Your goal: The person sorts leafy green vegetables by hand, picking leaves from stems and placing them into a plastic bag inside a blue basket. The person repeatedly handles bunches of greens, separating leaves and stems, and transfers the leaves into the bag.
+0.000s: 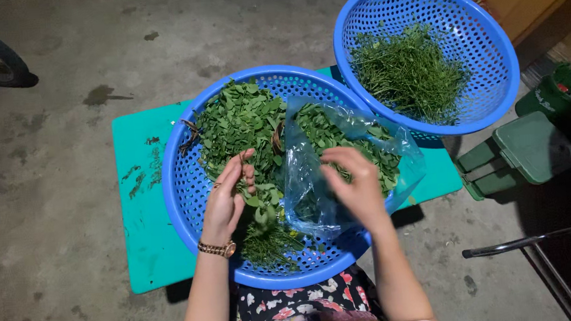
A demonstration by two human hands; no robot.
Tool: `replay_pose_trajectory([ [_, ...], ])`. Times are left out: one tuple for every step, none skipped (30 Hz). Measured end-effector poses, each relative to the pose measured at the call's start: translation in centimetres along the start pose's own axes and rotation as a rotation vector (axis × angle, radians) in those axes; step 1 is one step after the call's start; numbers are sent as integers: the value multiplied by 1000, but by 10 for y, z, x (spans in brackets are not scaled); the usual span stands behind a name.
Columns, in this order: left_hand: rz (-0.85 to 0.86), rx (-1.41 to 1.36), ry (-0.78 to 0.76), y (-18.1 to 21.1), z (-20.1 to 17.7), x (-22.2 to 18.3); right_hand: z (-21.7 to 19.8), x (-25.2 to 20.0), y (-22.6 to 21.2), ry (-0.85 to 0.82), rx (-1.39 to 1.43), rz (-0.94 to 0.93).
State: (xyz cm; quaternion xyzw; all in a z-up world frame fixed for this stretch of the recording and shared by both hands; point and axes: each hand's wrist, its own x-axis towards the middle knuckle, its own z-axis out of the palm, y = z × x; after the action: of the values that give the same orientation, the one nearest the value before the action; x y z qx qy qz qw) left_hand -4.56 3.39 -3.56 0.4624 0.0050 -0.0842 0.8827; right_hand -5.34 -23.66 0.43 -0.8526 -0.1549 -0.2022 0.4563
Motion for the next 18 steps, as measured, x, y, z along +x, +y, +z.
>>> replay_pose_trajectory([
  [4, -34, -9, -2, 3, 0, 9, -3, -10, -50, 64, -12],
  [8, -68, -17, -3, 7, 1, 19, -5, -19, -124, 138, -33],
  [13, -101, -25, -4, 10, 1, 29, -6, -28, -199, 213, -56],
  [22, -121, -41, -6, 14, 0, 40, -7, -37, -181, 209, -103],
  [36, -141, -55, -8, 17, -1, 51, -8, -46, -164, 207, -154],
  [49, -160, -69, -10, 20, -2, 60, -9, -51, -147, 205, -205],
  [4, -186, -25, -11, 22, -4, 67, -10, -55, -153, 171, -199],
  [-40, -212, 18, -13, 23, -7, 73, -10, -57, -159, 137, -192],
  [-87, -239, 64, -15, 21, -11, 78, -13, -57, -166, 102, -184],
  [-74, -245, 51, -17, 19, -14, 82, -15, -56, -162, 106, -182],
  [-62, -252, 37, -19, 15, -17, 86, -16, -52, -158, 107, -179],
  [-50, -258, 23, -22, 11, -22, 90, -17, -49, -153, 108, -176],
  [-56, -127, 56, -25, 4, -29, 91, -19, -43, -194, 215, -132],
  [-62, 3, 89, -26, -4, -37, 90, -20, -37, -236, 322, -87],
  [-71, 135, 122, -29, -12, -47, 89, -22, -30, -276, 429, -38],
  [-21, 206, 107, -33, -19, -56, 88, -23, -23, -309, 470, -2],
  [28, 277, 90, -37, -25, -62, 87, -23, -17, -341, 510, 36],
  [76, 349, 73, -41, -28, -68, 85, -23, -11, -373, 550, 74],
])
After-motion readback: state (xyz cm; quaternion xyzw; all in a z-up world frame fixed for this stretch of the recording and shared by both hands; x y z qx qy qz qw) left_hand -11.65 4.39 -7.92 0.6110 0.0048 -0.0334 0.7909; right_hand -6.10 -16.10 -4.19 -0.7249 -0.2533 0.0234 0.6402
